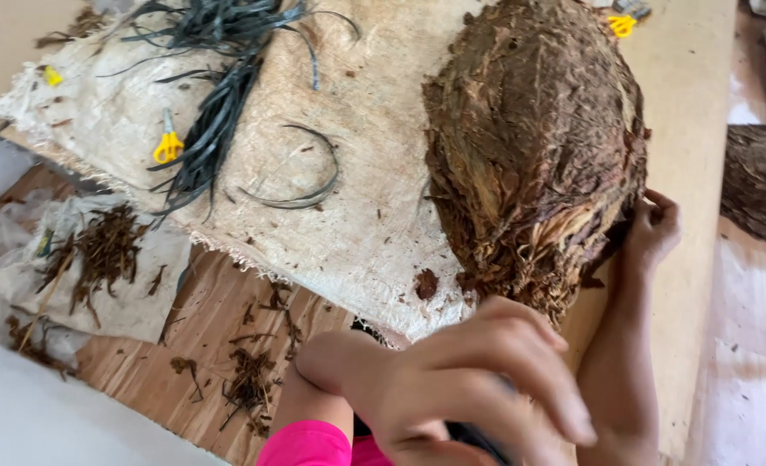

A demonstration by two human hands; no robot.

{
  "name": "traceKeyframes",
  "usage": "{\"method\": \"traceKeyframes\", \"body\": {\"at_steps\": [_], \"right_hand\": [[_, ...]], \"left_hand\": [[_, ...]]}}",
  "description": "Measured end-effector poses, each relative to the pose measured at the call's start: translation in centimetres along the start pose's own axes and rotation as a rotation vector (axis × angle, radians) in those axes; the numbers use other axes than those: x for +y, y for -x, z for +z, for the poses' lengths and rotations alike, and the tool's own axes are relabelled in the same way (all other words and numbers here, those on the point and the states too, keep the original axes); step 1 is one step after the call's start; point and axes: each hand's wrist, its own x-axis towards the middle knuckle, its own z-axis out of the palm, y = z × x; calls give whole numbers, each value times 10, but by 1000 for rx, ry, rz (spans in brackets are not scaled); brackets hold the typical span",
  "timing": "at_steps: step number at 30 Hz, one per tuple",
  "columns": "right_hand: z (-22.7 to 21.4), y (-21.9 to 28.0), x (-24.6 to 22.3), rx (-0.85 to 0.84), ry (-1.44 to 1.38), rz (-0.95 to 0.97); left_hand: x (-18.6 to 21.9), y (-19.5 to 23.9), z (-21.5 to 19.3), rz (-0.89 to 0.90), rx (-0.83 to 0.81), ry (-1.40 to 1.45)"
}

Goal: Bundling and tying large dried leaves using a hook tool.

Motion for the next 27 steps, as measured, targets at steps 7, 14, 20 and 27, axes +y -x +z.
{"method": "traceKeyframes", "body": {"at_steps": [7, 14, 20, 27], "right_hand": [[4, -24, 48, -7, 58, -164], [3, -21, 45, 22, 1, -125], [4, -32, 64, -68, -15, -115], [-12, 3, 16, 0, -62, -175]], "left_hand": [[-19, 75, 36, 523, 763, -186], [-44, 105, 15, 670, 458, -382], [-65, 99, -74, 483, 851, -628], [-120, 113, -119, -305, 592, -796]]}}
